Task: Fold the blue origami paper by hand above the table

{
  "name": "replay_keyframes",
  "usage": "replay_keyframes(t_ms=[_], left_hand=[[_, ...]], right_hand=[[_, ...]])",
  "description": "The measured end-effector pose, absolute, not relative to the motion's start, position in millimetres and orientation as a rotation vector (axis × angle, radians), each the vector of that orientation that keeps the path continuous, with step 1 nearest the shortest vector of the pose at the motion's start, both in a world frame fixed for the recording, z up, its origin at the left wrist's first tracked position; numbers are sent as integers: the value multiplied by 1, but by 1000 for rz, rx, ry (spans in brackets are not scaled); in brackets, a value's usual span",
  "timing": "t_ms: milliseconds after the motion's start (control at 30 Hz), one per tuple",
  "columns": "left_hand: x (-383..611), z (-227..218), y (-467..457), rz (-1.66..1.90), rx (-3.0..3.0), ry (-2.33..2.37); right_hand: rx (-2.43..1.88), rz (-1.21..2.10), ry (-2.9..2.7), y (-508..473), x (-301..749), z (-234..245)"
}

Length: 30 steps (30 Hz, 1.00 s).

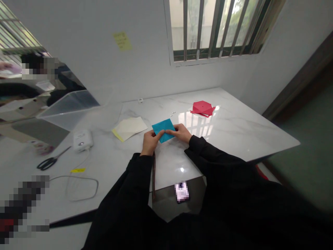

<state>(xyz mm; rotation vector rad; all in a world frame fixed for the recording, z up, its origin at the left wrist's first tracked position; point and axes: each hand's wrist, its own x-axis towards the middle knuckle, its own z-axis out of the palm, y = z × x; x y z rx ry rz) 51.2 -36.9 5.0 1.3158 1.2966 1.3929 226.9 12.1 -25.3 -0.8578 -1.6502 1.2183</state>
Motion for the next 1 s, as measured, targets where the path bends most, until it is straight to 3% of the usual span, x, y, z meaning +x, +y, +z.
replay_keyframes(t_ms=[633, 833, 1000], left_hand=[[51, 4, -36, 1384, 1346, 1246], [39, 1, -27, 1610, 1288, 1296], [25, -15, -17, 1808, 1178, 1382]], right_hand=[[-819, 1261, -1595, 12, 225, -24], [-800, 1331, -1534, 8, 230, -13], [-1022, 1018, -1431, 24, 242, -25]])
